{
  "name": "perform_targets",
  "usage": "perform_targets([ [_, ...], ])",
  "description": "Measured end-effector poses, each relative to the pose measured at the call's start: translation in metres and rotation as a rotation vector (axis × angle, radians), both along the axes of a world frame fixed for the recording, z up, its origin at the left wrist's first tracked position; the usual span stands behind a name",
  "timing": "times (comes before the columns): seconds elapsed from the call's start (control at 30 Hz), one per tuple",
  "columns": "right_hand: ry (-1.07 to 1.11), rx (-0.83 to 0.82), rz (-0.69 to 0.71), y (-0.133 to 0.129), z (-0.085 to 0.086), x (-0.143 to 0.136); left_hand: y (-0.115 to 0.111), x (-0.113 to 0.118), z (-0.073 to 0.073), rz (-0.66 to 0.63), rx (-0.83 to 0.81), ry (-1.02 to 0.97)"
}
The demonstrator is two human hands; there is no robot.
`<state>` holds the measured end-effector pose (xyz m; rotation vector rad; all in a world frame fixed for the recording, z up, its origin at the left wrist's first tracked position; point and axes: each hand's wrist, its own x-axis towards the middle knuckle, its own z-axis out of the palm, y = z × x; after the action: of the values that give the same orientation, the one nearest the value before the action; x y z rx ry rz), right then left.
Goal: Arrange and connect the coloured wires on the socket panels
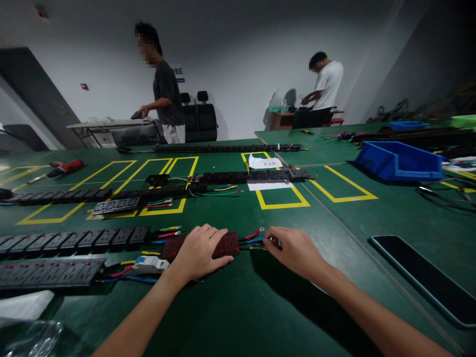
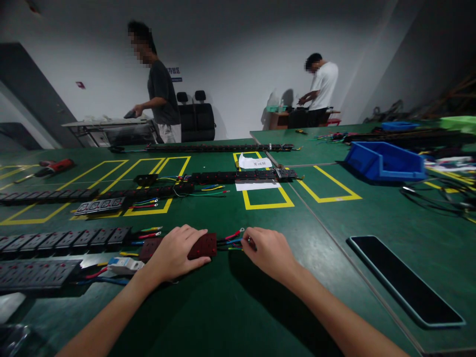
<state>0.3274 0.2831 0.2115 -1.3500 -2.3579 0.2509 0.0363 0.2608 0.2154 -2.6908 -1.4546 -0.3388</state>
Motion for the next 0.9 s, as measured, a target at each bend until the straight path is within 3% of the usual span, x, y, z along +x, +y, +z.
perform_targets([
  [0.9,-0.026,0.028,0.069,-0.0007,-0.0058,-0.0002,-0.0028,0.0009,0.0016,0.007,-0.011,-0.010],
])
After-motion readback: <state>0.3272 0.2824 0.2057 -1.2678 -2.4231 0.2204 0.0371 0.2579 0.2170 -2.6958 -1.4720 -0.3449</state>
